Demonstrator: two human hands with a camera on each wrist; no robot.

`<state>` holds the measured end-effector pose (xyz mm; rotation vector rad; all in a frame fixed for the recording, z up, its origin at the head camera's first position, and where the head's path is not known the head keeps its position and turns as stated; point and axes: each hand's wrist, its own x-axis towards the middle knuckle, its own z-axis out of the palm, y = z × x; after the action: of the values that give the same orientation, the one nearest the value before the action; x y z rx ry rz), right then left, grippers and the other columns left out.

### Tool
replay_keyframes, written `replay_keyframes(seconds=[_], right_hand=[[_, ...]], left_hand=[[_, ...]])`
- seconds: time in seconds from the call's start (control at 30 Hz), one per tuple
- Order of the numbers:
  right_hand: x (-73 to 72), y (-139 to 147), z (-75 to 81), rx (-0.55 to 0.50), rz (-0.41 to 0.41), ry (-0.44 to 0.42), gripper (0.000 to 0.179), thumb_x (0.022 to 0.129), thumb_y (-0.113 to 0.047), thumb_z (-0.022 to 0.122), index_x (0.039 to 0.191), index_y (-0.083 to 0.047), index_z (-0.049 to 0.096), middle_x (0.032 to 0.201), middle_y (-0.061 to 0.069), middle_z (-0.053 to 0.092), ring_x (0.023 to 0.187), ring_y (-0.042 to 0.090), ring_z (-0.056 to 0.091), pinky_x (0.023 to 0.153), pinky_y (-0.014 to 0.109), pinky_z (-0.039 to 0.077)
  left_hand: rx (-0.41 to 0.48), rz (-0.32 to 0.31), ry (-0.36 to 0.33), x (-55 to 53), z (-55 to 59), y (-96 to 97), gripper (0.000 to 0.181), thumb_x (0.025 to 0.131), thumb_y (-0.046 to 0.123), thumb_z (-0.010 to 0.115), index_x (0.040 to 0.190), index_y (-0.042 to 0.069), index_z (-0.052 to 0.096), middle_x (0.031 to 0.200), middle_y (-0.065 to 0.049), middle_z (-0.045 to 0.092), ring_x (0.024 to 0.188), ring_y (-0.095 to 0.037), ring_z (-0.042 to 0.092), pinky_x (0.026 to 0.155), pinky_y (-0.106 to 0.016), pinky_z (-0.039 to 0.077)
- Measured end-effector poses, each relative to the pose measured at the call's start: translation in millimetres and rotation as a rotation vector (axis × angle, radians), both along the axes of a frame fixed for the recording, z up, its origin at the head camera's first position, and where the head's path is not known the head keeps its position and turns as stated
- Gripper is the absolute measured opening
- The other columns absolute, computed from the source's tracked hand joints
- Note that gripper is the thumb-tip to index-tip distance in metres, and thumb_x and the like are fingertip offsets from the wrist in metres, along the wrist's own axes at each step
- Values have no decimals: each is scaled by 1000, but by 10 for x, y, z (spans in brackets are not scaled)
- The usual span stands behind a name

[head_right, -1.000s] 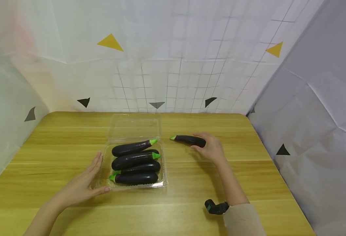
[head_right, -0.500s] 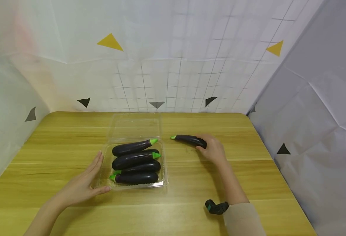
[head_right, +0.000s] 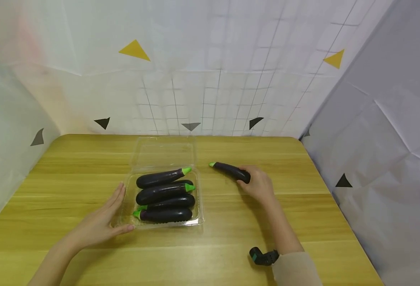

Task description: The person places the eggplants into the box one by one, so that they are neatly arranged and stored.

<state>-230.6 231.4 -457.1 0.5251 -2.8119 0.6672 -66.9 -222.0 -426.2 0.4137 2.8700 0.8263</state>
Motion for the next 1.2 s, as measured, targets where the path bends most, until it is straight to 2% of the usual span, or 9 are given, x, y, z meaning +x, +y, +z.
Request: replay_keyframes(seconds=[0.13, 0.23, 0.33, 0.57, 0.7, 0.87, 1.07, 1.2], right_hand=[[37, -29, 44, -20, -24, 2, 46, 79, -20, 80, 122, -10, 65, 114, 18, 66, 95, 37, 64, 76, 50, 51], [58, -67, 107, -48, -25, 37, 46, 78, -21, 81, 121, -10, 66, 112, 17, 68, 91, 35, 65, 73, 49, 51], [84, -118, 184, -72, -10, 79, 46, 78, -20, 81, 120, -10, 66, 110, 16, 68, 88, 34, 65, 70, 48, 52], [217, -279, 407, -120, 33, 144, 47, 76, -19, 83, 119, -11, 66, 110, 13, 68, 90, 32, 66, 70, 46, 52], [295, -376, 535, -140, 81, 215, 47, 74, -17, 84, 118, -11, 67, 109, 11, 69, 91, 29, 66, 71, 44, 52], [383, -485, 689, -174, 149, 293, 47, 72, -16, 84, 115, -11, 67, 106, 8, 70, 88, 23, 66, 70, 39, 53], [484, -628, 814, -236, 290, 382, 48, 68, -10, 85, 113, -7, 69, 104, 8, 70, 89, 21, 65, 67, 36, 55], [569, -770, 843, -248, 374, 402, 51, 66, -11, 86, 114, -8, 69, 106, 6, 70, 94, 23, 65, 74, 38, 55]], left_hand=[[-2, -1, -2, 0, 0, 1, 112, 82, 64, 62, 155, 8, -3, 160, -14, -6, 129, -52, 36, 73, -45, 55], [2, 1, 1, -2, -8, 0, 112, 82, 64, 62, 155, 9, -3, 160, -14, -6, 128, -52, 36, 73, -45, 55], [1, 4, 6, -4, -22, -4, 112, 82, 64, 62, 155, 10, -3, 160, -14, -5, 129, -51, 35, 76, -49, 54], [-2, 3, 10, -4, -34, -13, 112, 82, 64, 62, 155, 10, -4, 160, -14, -5, 128, -53, 36, 76, -50, 54], [-4, 1, 15, -5, -37, -8, 111, 83, 63, 63, 155, 9, -2, 160, -14, -5, 129, -52, 35, 79, -52, 54], [-7, 2, 9, -7, -36, -3, 111, 83, 62, 64, 155, 8, -2, 160, -14, -5, 128, -52, 36, 75, -48, 55], [-8, 0, 8, -4, -36, -5, 112, 82, 63, 63, 155, 9, -3, 160, -15, -5, 130, -51, 34, 81, -54, 52], [-3, 2, 8, -6, -33, -4, 112, 82, 64, 62, 155, 9, -3, 160, -15, -5, 131, -51, 33, 79, -52, 53]])
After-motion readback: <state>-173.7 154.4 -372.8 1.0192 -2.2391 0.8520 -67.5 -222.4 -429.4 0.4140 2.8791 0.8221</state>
